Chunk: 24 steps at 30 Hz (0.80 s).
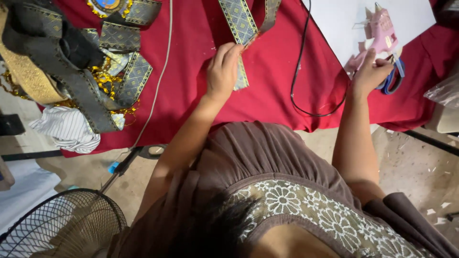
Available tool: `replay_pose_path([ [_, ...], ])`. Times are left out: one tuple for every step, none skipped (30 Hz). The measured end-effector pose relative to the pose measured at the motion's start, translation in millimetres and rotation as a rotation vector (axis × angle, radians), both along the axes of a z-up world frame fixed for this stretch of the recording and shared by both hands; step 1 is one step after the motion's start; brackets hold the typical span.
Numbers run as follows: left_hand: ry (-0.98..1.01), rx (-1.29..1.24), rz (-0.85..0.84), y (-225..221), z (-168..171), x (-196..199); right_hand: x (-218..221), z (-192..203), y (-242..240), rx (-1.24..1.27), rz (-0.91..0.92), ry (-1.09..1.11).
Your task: Using a hot glue gun to assemble decorative ribbons and badges.
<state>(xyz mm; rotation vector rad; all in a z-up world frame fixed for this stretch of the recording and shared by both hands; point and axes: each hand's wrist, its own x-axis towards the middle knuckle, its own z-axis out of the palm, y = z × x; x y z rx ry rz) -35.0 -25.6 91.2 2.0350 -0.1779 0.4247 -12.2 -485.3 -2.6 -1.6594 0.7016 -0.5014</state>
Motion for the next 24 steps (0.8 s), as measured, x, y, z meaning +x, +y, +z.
replay_pose_path([
  [-0.068,0.140,0.005,2,5,1,0,-20,-22,-0.065,0.092,0.070],
  [-0.137,0.280,0.010,4,9,3,0,-39,-44,-0.130,0.184,0.141],
  [-0.137,0.281,0.008,6,11,5,9,-42,-44,-0.128,0.182,0.141],
  [-0.171,0.313,-0.006,7,14,7,17,-45,-44,-0.531,0.188,0.054],
  [-0.200,0.343,-0.023,8,16,7,23,-47,-45,-0.933,0.196,-0.031],
  [-0.197,0.344,-0.027,9,16,5,27,-37,-42,-0.932,0.194,-0.026],
  [-0.213,0.378,-0.012,9,16,7,37,-26,-40,-0.584,0.169,0.104],
  [-0.230,0.411,0.003,11,17,9,48,-15,-37,-0.234,0.144,0.226],
  [-0.232,0.414,0.007,12,15,10,50,2,-31,-0.232,0.148,0.223],
  [-0.235,0.423,0.006,15,13,11,53,19,-25,0.007,0.186,0.225],
  [-0.235,0.429,0.007,16,11,11,54,36,-20,0.245,0.222,0.230],
  [-0.233,0.430,0.012,17,10,12,56,55,-5,0.244,0.228,0.232],
  [-0.234,0.432,0.006,19,10,11,58,74,11,0.069,0.268,0.152],
  [-0.234,0.434,-0.001,20,9,11,59,93,26,-0.104,0.308,0.069],
  [-0.227,0.429,-0.002,21,10,11,57,88,19,-0.108,0.309,0.077],
  [-0.225,0.428,-0.009,22,11,11,56,83,13,-0.295,0.342,0.103],
  [-0.229,0.432,-0.015,25,12,14,58,76,9,-0.480,0.374,0.121],
  [-0.229,0.431,-0.013,25,10,15,60,79,11,-0.481,0.376,0.121],
  [-0.232,0.425,-0.016,24,9,14,60,81,12,-0.780,0.488,0.121],
  [-0.235,0.418,-0.019,24,7,13,59,84,13,-1.080,0.597,0.120],
  [-0.232,0.418,-0.019,23,9,12,62,94,22,-1.079,0.600,0.123],
  [-0.230,0.422,-0.023,23,10,12,65,104,32,-1.070,0.624,0.250],
  [-0.231,0.428,-0.023,24,12,12,70,114,42,-1.059,0.650,0.372],
  [-0.231,0.429,-0.020,25,11,14,70,127,50,-1.058,0.653,0.369],
])
